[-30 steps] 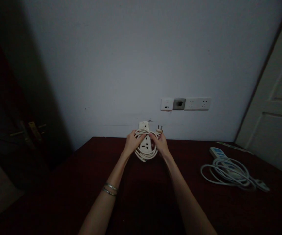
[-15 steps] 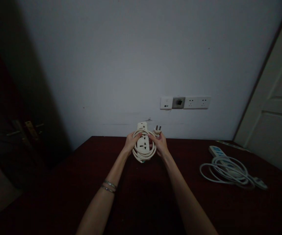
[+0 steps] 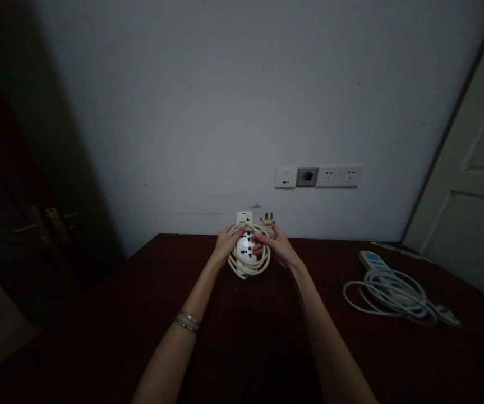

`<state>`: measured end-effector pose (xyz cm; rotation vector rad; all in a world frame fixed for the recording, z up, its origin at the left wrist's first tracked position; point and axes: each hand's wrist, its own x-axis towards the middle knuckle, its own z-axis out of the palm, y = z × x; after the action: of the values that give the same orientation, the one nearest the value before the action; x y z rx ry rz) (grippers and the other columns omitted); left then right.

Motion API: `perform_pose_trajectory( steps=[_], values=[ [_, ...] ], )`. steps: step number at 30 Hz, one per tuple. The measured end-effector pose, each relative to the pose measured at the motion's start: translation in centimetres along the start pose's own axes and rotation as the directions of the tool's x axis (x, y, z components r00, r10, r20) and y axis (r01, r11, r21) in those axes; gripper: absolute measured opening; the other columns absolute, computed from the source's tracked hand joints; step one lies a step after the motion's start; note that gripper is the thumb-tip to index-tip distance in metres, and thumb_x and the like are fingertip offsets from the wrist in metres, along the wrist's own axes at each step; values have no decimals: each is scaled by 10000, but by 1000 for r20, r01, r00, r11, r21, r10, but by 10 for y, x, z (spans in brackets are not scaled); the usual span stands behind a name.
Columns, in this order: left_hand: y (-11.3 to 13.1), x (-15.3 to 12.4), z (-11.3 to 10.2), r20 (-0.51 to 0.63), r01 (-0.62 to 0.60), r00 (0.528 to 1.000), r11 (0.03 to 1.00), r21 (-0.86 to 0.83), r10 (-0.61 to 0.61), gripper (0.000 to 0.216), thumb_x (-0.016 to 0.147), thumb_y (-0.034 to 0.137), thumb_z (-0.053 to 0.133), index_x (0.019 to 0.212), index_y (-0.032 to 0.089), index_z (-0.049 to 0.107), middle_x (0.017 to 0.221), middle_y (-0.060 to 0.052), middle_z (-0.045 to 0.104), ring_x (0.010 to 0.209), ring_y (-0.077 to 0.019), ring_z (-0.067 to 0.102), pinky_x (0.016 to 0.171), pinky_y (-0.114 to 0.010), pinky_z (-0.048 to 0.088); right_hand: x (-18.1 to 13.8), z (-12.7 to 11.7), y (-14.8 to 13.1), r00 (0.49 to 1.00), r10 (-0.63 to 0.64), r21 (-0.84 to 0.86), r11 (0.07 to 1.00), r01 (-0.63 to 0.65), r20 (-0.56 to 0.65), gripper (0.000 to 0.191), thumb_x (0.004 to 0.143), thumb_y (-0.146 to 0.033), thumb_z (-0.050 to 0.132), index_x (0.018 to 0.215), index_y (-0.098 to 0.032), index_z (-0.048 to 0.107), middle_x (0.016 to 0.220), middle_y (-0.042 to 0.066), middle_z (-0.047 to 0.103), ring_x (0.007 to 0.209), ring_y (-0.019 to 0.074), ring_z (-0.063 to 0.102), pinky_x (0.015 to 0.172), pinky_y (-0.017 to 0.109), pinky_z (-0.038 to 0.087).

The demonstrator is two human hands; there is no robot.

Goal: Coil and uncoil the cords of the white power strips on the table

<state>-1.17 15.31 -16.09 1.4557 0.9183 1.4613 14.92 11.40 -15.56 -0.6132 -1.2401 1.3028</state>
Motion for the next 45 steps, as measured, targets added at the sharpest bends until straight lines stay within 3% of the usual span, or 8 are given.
perform_pose_trajectory(
  steps=[3,8,14,18,28,33,40,45],
  values=[
    [2,-2,0,23,30,999,1000,-8,-30,402,669,400,685,938,102,676,815,-79,686,679,-145,590,609,-221,444,-3,3,-2,998,-14,84,996,9,58,633,645,-263,716,1184,-261,383,775,-10,638,477,95,546,445,246,496],
    [3,-2,-2,89,37,995,999,9,-38,462,672,457,672,953,91,669,794,-78,678,657,-139,574,582,-210,425,-5,5,-3,992,-44,225,974,17,115,621,639,-208,667,1203,-299,423,744,-38,587,441,38,368,367,125,279],
    [2,-3,-4,115,22,993,999,40,-27,462,677,482,659,930,95,669,749,-53,663,613,-123,551,559,-207,403,-4,3,-4,987,21,323,944,-73,162,483,763,-594,447,1112,-269,527,734,3,554,448,71,324,366,157,230],
    [3,-5,-2,127,32,991,999,35,-36,440,680,451,668,947,102,673,789,-65,672,639,-124,560,583,-209,415,0,0,-2,963,141,348,912,-217,229,464,760,-627,495,1053,-271,540,650,-33,506,408,49,238,365,139,160],
    [-9,-1,-8,183,73,980,997,12,-74,424,686,442,674,925,93,662,799,-78,675,619,-120,563,577,-214,426,-3,-7,-5,930,251,349,875,-336,267,347,719,-452,641,974,-221,594,732,7,595,512,83,410,446,182,330],
    [-6,-1,-10,194,91,977,996,-15,-86,432,668,427,694,936,90,659,843,-95,681,644,-125,575,606,-222,446,-4,-8,-7,907,261,330,869,-370,329,462,636,-289,730,1072,-220,594,799,4,624,516,70,445,484,201,402],
    [0,-1,-13,182,60,981,998,34,-65,440,655,395,707,956,79,659,886,-111,687,690,-142,597,657,-242,459,-2,-14,-15,870,374,30,914,-404,321,422,618,-142,740,1022,-157,620,881,36,659,696,106,605,674,238,509],
    [-4,-1,-5,168,13,985,997,80,-27,421,660,384,698,939,70,669,876,-114,691,700,-152,603,664,-249,453,-5,-13,-22,878,420,-116,908,-404,228,492,572,-91,756,1036,-179,619,924,35,661,725,125,623,657,247,524]
  ],
)
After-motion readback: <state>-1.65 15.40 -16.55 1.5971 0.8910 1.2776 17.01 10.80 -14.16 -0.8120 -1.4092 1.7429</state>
